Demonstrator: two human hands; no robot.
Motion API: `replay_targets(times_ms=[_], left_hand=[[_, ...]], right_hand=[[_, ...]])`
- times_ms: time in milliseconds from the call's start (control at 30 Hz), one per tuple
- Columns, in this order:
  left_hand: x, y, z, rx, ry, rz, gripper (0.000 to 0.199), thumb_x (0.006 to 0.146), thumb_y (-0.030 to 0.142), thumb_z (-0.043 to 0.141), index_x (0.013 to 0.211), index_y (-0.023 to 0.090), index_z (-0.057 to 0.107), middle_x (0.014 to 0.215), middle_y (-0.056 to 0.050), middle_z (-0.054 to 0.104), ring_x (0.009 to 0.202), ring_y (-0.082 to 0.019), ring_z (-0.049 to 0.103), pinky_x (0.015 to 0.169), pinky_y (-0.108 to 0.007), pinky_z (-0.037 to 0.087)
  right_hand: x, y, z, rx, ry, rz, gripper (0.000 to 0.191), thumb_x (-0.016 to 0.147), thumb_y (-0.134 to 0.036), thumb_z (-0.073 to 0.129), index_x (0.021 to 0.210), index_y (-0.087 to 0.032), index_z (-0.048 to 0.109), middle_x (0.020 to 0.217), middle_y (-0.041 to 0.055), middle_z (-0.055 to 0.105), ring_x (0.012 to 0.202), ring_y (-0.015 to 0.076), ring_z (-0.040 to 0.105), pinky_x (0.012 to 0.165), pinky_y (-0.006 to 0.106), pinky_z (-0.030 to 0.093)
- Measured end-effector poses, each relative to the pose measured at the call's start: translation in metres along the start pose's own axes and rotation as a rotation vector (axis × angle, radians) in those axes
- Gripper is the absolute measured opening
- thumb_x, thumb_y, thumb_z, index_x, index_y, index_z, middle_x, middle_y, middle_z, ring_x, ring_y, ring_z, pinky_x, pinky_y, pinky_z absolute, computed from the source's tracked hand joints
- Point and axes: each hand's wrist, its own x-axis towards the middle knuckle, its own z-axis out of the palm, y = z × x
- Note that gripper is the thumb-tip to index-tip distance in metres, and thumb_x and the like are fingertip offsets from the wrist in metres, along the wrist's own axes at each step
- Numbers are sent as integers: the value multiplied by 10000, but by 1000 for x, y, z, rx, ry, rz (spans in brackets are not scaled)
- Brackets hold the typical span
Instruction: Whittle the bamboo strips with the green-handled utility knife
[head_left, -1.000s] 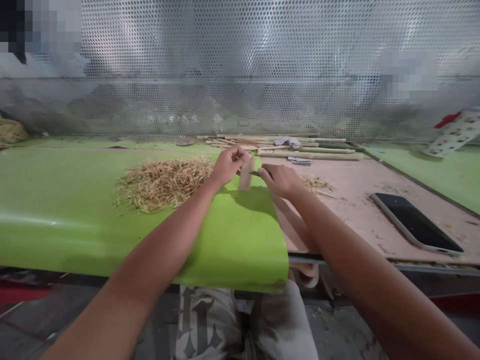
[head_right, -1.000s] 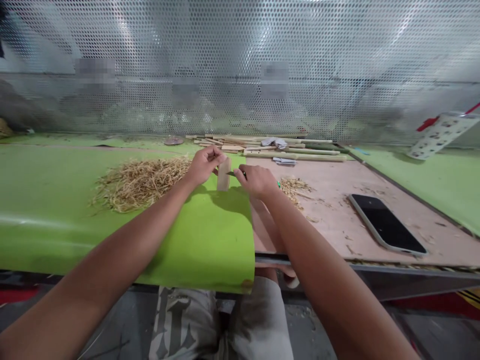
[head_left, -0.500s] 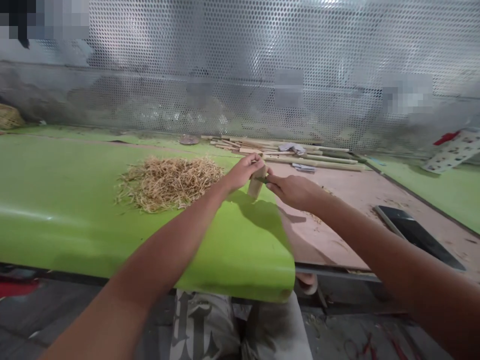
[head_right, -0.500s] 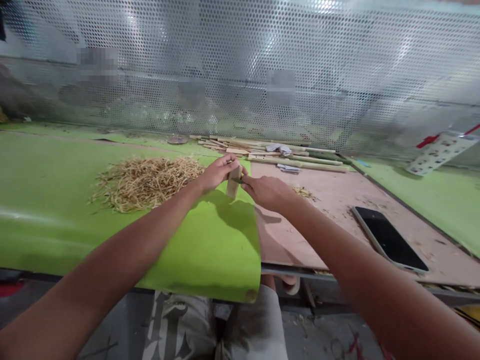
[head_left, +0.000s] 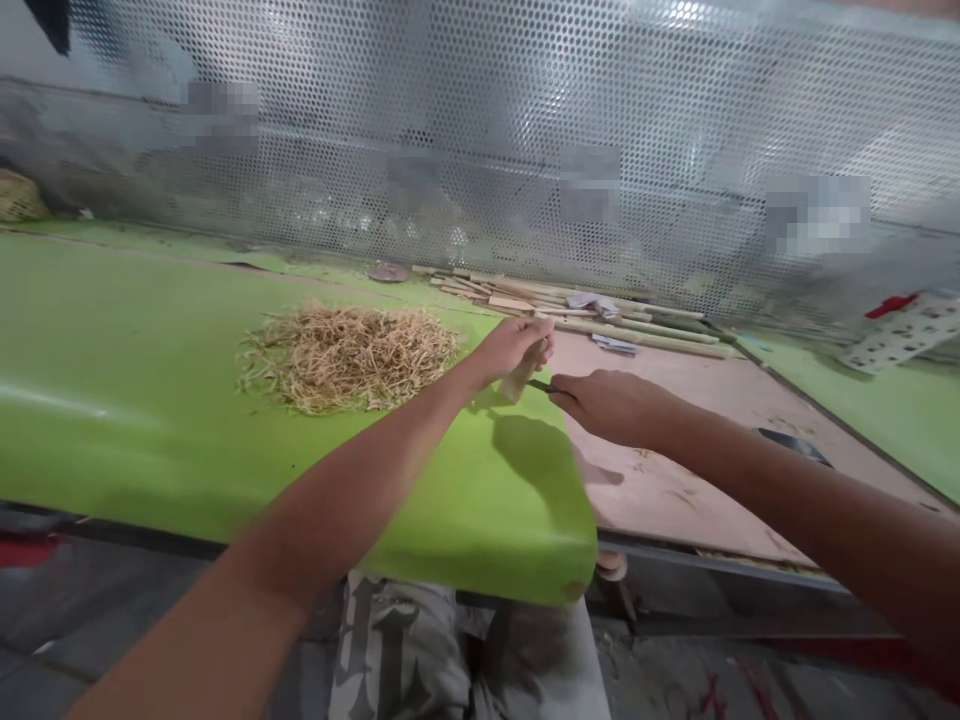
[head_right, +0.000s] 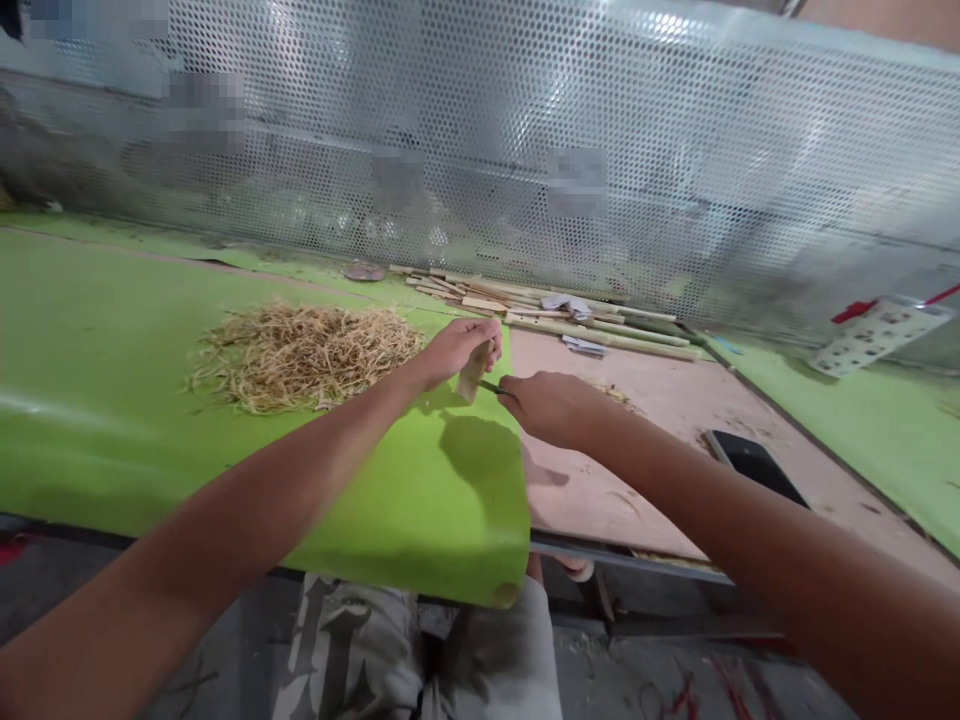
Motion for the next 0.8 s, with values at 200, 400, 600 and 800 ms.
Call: replay_targets(times_ms=[200, 400, 600, 800], left_hand=[[0, -4, 0, -9, 13, 5, 419, 907, 455, 411, 665, 156, 576, 643, -28, 607, 571, -86, 554, 657, -255, 479], [-1, -5, 1, -54, -13, -2, 397, 915, 425, 410, 673, 157, 574, 620, -22, 595, 569, -86, 557, 672, -256, 495], [3, -5, 6, -75, -22, 12, 398, 928, 409, 397, 655, 155, 536, 602, -10, 584, 548, -77, 552, 671, -266, 481], [6, -7, 6, -53, 1, 54, 406, 932, 403, 386, 656, 146, 536, 621, -28, 604, 554, -81, 562, 675, -277, 471]], right_hand=[[8, -4, 18, 12, -7, 34, 384, 986, -340, 241, 1139, -141, 532, 809, 131, 677, 686, 223, 650, 535, 289, 377], [20, -9, 27, 39, -70, 6, 361, 985, -351, 272, 996, -164, 581, 790, 113, 666, 700, 211, 653, 557, 287, 415], [21, -15, 29, -50, -83, -31, 388, 979, -334, 271, 1144, -130, 556, 762, 111, 670, 658, 220, 638, 534, 294, 385], [4, -13, 15, 19, -37, 5, 402, 972, -331, 259, 1271, -166, 473, 781, 102, 675, 636, 213, 620, 496, 279, 320]])
